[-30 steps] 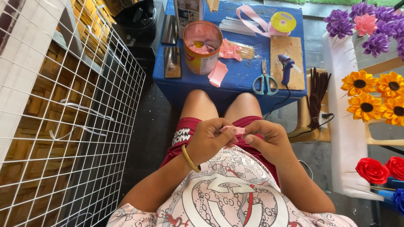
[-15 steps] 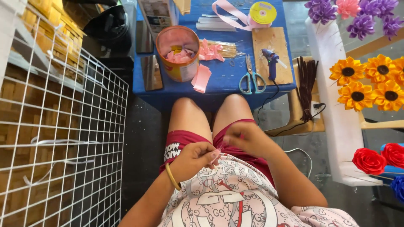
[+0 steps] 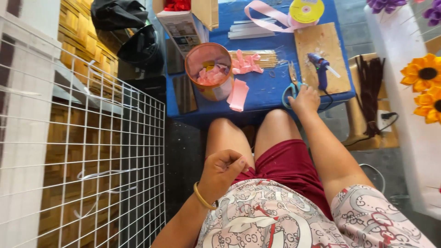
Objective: The person is crafting paper flowers by folding small pink paper squares, applying hot glue, and assembling them into floral shapes.
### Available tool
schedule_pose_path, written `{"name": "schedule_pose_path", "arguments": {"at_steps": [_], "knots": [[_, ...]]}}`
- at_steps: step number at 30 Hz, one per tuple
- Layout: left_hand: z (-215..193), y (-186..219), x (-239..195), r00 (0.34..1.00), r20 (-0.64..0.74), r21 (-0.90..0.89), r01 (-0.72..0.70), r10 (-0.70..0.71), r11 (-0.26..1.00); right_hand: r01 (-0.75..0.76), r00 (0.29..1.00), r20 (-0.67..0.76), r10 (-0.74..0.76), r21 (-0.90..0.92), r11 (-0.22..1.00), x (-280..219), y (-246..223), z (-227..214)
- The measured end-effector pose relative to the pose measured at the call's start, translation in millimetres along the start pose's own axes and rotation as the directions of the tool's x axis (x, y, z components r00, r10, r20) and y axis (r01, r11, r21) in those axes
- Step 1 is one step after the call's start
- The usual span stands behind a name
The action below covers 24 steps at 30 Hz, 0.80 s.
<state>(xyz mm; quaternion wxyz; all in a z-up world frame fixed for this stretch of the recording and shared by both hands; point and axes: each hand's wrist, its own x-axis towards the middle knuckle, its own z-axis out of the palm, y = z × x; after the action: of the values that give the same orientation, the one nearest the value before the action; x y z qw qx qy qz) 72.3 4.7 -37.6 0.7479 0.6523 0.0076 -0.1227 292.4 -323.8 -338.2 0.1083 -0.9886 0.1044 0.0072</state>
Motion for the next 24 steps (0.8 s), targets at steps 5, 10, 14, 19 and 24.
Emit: {"name": "schedule_pose_path", "arguments": {"at_steps": [5,10,14,19,24], "knots": [[2.7,15.5,6.2,0.992,0.023,0.152,-0.126,0.124,0.98,-0.08,0.994,0.066,0.087,-0.098,0.992,28.0,-2.1,22.1],[7.8,18.2,6.1,0.984,0.062,0.126,-0.175,0.169,0.976,-0.147,0.989,0.065,0.136,0.227,0.963,-18.3,0.8,-36.7],[15.3,14.3,0.1,0.974,0.083,0.034,-0.215,0.211,0.976,-0.222,0.973,0.176,0.148,0.552,0.804,-99.4,5.3,-94.8],[21.0,16.8,-7.6,0.963,0.145,0.002,-0.231,0.228,0.973,-0.262,0.923,0.348,-0.165,0.882,0.392,-214.0,7.9,-174.7],[33.0,26.6,-18.9,0.957,0.207,0.031,-0.214,0.203,0.976,-0.045,0.696,0.284,-0.659,0.934,0.356,-279.8,-7.5,-249.6]]}}
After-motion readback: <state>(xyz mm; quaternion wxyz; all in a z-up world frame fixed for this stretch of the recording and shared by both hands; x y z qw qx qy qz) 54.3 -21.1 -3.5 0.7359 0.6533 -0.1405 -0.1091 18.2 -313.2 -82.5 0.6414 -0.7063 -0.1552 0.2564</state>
